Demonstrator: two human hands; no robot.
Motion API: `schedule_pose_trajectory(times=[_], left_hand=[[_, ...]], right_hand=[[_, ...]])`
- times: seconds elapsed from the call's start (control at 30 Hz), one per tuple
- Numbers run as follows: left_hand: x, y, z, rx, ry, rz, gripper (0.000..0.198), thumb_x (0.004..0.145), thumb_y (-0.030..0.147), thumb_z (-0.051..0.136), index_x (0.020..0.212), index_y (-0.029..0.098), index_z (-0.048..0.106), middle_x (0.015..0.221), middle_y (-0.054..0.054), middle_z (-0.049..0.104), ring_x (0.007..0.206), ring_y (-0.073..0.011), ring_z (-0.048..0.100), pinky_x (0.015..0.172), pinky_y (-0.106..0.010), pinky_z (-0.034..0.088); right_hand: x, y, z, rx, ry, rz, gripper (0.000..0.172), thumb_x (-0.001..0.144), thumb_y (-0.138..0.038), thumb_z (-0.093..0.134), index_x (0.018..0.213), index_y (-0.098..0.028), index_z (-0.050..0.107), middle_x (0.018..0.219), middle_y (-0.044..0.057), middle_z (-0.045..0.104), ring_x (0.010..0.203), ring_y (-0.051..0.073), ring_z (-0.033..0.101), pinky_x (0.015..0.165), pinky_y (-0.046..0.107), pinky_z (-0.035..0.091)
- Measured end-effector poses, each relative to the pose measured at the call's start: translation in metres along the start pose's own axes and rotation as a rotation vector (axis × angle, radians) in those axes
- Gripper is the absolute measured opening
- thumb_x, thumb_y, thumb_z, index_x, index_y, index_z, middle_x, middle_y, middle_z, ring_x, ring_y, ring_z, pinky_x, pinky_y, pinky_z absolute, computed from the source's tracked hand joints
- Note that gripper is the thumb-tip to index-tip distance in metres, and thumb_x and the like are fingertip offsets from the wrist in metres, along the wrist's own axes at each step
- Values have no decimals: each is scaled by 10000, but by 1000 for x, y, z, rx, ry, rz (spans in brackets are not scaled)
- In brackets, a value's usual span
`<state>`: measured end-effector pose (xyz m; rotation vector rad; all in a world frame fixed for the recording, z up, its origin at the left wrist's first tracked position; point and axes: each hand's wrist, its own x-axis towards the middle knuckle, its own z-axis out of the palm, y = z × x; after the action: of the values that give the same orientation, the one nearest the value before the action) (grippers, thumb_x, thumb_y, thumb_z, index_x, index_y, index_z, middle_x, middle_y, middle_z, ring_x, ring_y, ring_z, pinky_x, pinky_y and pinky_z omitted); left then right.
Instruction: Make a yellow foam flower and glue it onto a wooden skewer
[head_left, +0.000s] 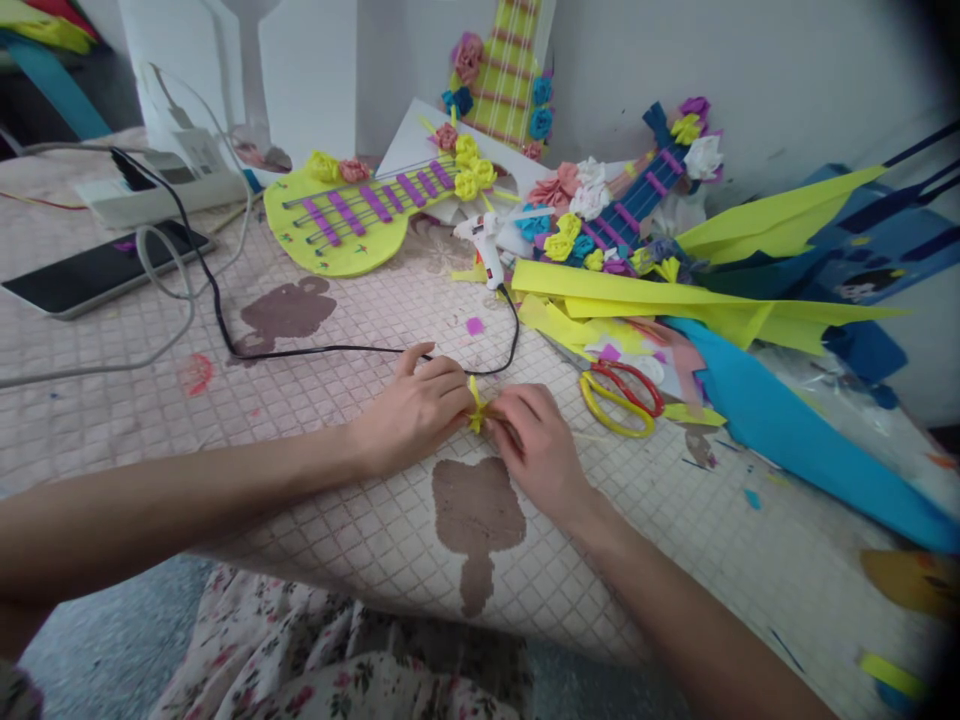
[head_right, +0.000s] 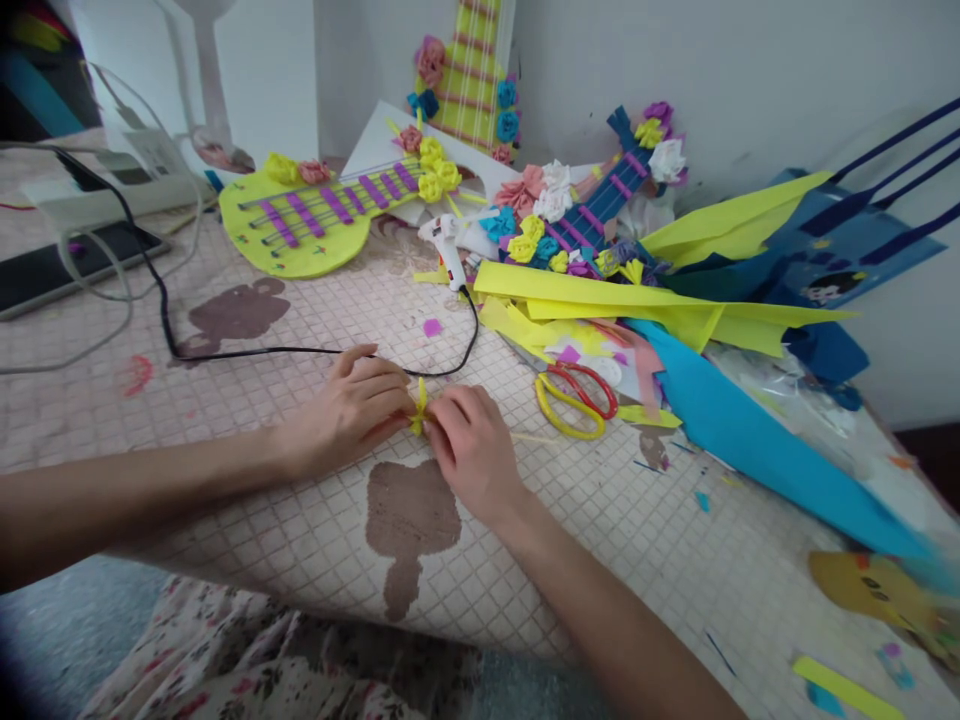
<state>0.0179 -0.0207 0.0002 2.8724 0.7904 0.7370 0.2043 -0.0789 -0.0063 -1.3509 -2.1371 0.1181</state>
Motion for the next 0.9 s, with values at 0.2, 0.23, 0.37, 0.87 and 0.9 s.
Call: schedule_pose_trajectory(times=[0.2, 0.23, 0.37, 0.87, 0.9], left_hand=[[-1, 2, 1, -6, 8, 16, 139, 885, 179, 455, 806, 165, 570, 853, -28, 635, 935, -177, 539, 1036, -461, 254], [-1, 2, 1, -8, 11, 18, 124, 873, 169, 466, 801, 165, 568, 852, -26, 636, 932, -176, 539, 1039, -461, 251], [-1, 2, 1, 1, -2, 25, 122, 867, 157, 464, 790, 167, 558, 839, -20, 636, 928, -174, 536, 1044, -463, 246], [-1, 1, -1, -108, -11, -72, 114, 863, 179, 487, 803, 170, 583, 837, -17, 633, 883, -167, 532, 984, -417, 288], [-1, 1, -1, -118, -14, -73, 110, 860, 177, 490, 804, 170, 584, 834, -16, 631, 879, -165, 530, 979, -412, 292]], right_hand=[[0, -9, 0, -80, 12, 4, 249, 865, -253, 495, 621, -204, 482, 667, 32, 503, 767, 194, 450, 708, 352, 400], [1, -11, 1, -91, 5, 5, 249, 855, -261, 509, 614, -204, 482, 661, 32, 508, 768, 195, 451, 706, 355, 395], [2, -15, 5, -138, -5, 14, 207, 816, -220, 535, 613, -203, 501, 668, 35, 535, 790, 204, 463, 702, 363, 378], [-3, -15, 3, -162, -80, -114, 208, 870, -232, 505, 673, -197, 567, 700, 34, 547, 798, 203, 458, 704, 365, 368], [-3, -14, 2, -133, -76, -107, 208, 876, -243, 500, 684, -198, 567, 709, 34, 549, 795, 200, 463, 704, 362, 373]])
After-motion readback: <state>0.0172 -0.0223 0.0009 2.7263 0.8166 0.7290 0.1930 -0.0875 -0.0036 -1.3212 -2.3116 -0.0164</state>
